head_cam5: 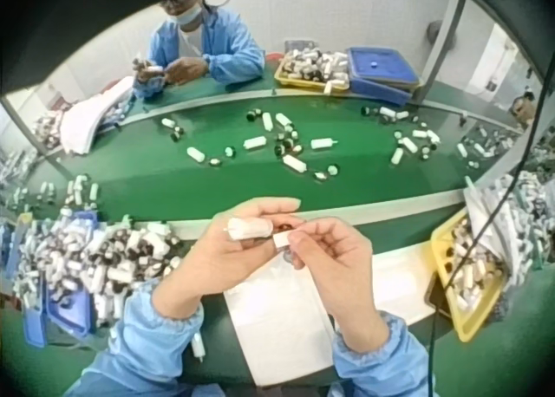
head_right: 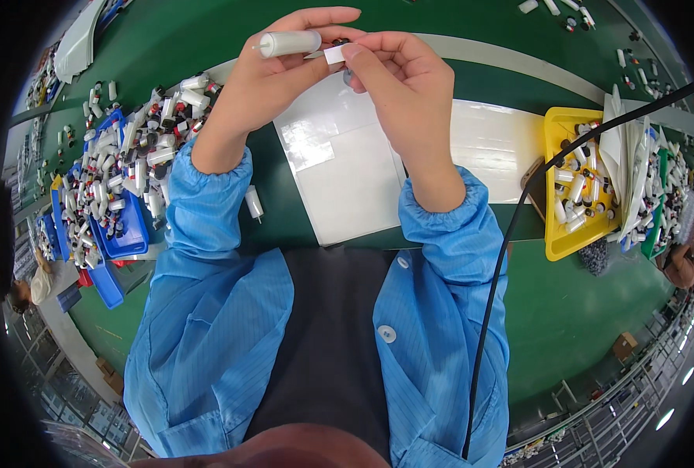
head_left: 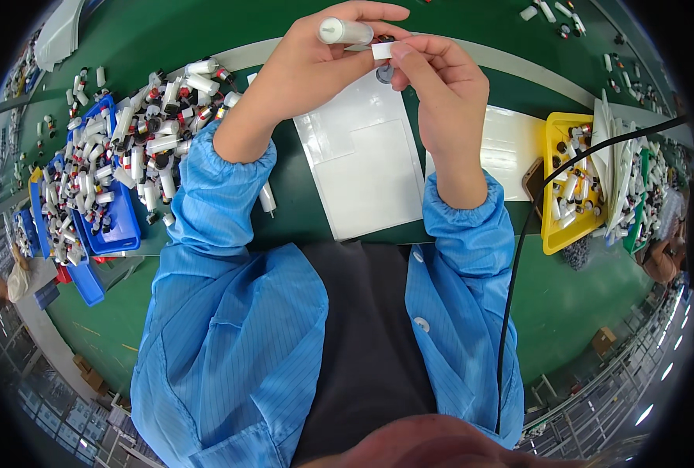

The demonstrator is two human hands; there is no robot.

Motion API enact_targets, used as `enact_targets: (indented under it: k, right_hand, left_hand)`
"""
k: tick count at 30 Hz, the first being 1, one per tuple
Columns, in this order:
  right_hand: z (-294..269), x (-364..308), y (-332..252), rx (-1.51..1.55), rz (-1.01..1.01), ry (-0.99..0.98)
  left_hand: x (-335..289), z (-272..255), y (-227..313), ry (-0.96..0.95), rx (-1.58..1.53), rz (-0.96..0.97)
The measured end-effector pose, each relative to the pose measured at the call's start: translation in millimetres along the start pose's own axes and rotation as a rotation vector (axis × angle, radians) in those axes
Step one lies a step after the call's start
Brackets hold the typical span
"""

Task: Assembling small electronic components by fitting them into white plastic sleeves and applying colored tape.

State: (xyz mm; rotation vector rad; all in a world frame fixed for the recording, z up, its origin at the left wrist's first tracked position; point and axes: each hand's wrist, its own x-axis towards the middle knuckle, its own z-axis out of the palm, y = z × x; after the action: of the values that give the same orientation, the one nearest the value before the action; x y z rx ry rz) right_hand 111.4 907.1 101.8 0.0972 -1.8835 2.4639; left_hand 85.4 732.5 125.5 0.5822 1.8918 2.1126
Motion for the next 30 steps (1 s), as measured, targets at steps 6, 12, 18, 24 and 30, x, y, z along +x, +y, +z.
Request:
enact_targets:
  k: [6, 12, 18, 24, 30]
  right_hand:
    - [11, -7, 4, -0.042, -0.165, 0.092]
    - [-1, 0, 21, -0.206, -0.284, 0.082]
    - [-3, 3, 31, 0.404, -0.009, -0.145]
    - [2, -4, 12, 0.44, 0.159, -0.337]
    - [-4, -30, 2, -0.063, 0.127, -0.221]
  left_hand:
    - [-5, 1, 1, 0.006, 0.126, 0.061]
    - [-1, 3, -1, 0.038, 0.113, 0.049]
    - [-8, -8, 6, -0.038, -0.065, 0.08]
    - [-25, -15, 45, -0.109, -0.212, -0.046]
    - [-42, -184, 64, 0.386, 0.653, -0.114]
